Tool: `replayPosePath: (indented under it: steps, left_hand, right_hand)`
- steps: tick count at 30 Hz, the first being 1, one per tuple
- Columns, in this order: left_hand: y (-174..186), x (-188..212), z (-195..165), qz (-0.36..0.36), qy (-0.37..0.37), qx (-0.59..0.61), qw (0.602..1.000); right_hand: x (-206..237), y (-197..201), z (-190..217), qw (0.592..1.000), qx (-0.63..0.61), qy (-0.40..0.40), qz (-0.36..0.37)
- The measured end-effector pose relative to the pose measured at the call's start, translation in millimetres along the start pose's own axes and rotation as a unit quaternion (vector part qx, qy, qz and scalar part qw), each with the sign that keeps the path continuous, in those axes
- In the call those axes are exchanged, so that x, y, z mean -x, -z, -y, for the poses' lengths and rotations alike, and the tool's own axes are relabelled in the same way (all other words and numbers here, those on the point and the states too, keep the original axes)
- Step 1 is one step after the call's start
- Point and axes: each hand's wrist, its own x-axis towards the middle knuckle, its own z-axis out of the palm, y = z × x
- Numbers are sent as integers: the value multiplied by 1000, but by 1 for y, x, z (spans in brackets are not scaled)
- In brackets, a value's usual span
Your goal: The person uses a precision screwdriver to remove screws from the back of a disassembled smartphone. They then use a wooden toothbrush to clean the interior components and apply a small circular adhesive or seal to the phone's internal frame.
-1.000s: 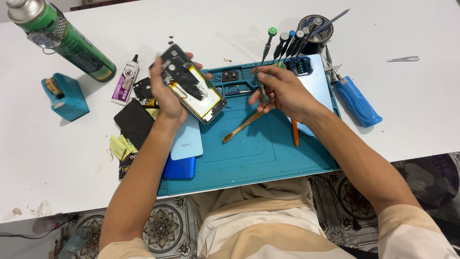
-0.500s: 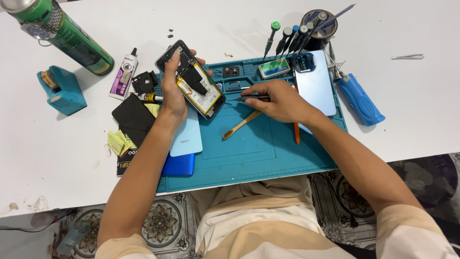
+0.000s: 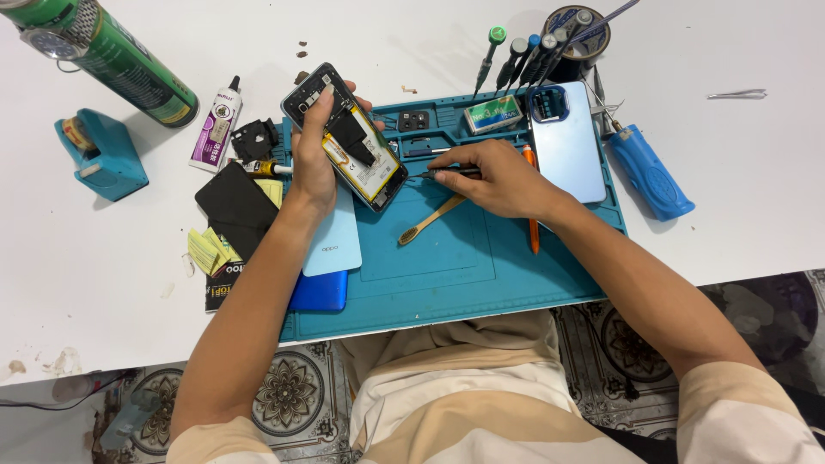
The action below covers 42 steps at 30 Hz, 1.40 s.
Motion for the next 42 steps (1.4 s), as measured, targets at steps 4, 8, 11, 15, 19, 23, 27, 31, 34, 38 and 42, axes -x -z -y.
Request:
replayPosePath:
  steps: [4,8,11,15,19,23,27,31,34,38,42]
  left_hand:
    - [0,0,0,2,-2,1,1000]
    - [-1,0,-1,6,-12,-8,1000]
    - [-3,1,-1,3,-7,-2,1000]
    - [-3,-1,-1,-8,-24,-22,999]
    - [1,-4,-5,-90,-61,-29,994]
    - [4,-6,-10,-149,-68,10,986]
    - [3,-7,-11,-148,-65,39,986]
    - [1,-6,-10,-130,-41,34,990]
    - [1,-5,-9,-99,-7,8,995]
    - [-2,-3,-5,-36,3,-36,999]
    - [-3,0,-2,5,-13,-56,998]
  right_hand:
    - [0,0,1,999,4,-33,4]
    - [0,0,1,1000,10,-23,-2]
    - [1,0,1,1000,20,-8,-8]
    - [1,-2,0,1000,16,17,-18]
    - [2,-4,2,999,3,32,-18]
    - [1,-15,10,994,89,70,4]
    - [0,-8,10,989,96,106,-46]
    - [1,-4,6,994,98,21,-49]
    - [0,-5,2,989,118,26,-88]
    - [1,-1,-2,991,76,43,-103]
    - [5,5,-4,997,-9,36,-62]
